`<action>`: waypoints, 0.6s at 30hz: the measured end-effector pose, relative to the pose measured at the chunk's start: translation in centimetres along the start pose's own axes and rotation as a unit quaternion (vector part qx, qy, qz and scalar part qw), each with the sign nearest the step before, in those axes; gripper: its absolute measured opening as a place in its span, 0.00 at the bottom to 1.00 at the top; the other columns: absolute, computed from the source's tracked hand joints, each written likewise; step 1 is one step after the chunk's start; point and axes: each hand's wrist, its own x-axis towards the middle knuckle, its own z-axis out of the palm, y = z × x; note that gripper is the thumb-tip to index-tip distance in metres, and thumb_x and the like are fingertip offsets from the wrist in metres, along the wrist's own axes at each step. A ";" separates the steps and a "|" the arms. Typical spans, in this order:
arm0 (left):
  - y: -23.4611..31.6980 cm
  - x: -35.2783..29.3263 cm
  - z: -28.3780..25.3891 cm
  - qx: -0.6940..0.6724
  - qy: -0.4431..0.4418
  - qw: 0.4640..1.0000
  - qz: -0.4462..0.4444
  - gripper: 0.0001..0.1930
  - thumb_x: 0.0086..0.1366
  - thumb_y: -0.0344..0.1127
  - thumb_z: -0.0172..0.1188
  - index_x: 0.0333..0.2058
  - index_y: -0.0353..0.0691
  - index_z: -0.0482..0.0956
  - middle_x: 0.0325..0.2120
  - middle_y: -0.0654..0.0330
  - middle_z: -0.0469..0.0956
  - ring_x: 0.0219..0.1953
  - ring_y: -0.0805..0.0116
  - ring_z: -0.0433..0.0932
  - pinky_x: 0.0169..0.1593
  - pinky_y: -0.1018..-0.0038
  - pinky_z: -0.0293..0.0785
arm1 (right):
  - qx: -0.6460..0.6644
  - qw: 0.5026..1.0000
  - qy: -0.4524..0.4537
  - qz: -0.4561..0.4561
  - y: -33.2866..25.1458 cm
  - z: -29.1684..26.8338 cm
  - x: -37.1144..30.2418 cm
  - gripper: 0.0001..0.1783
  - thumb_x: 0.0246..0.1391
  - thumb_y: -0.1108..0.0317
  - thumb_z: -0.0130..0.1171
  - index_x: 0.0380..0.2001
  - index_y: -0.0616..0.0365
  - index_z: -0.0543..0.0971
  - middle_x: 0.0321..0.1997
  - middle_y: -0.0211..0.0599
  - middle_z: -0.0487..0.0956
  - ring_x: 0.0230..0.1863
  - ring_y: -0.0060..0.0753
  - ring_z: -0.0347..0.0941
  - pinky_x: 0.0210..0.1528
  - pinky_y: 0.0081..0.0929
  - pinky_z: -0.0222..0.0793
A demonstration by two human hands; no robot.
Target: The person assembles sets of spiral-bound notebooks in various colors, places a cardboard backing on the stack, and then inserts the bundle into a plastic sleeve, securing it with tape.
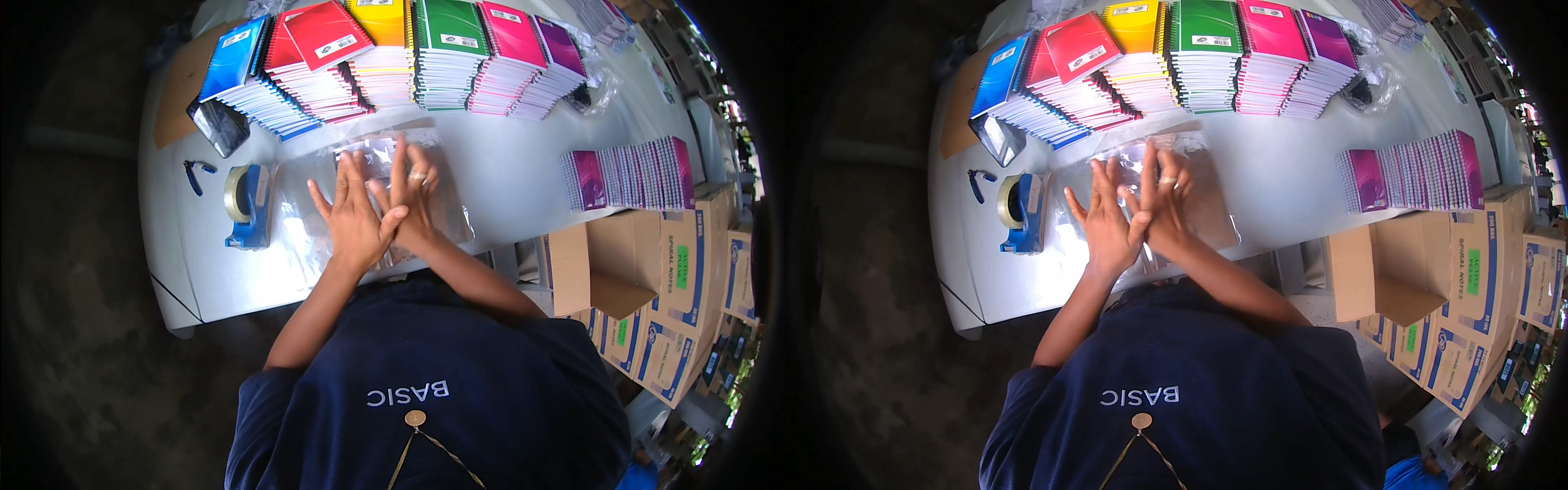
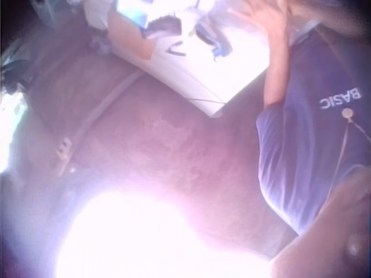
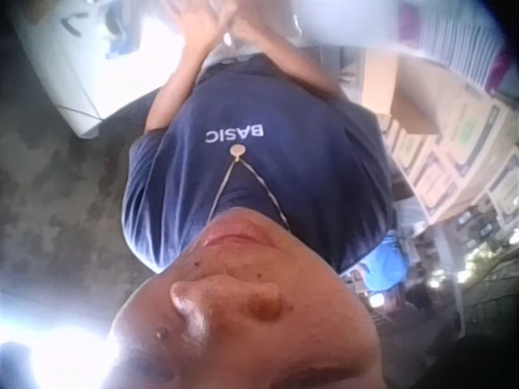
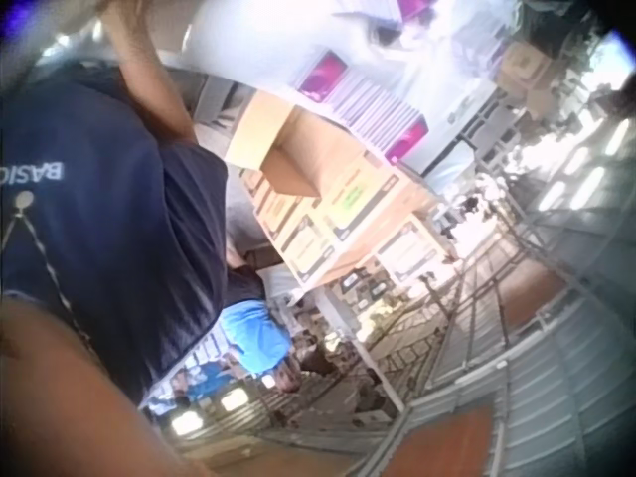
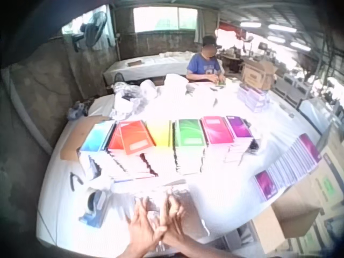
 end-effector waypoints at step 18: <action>-3.3 5.4 -1.4 -0.119 0.029 0.990 0.069 0.06 0.60 0.28 0.59 0.34 0.35 0.81 0.36 0.52 0.81 0.42 0.58 0.80 0.48 0.66 0.74 | -0.093 0.967 -0.067 -0.226 0.2 -0.3 0.8 0.17 0.46 0.71 0.53 0.42 0.59 0.78 0.51 0.38 0.74 0.60 0.37 0.65 0.63 0.37 0.56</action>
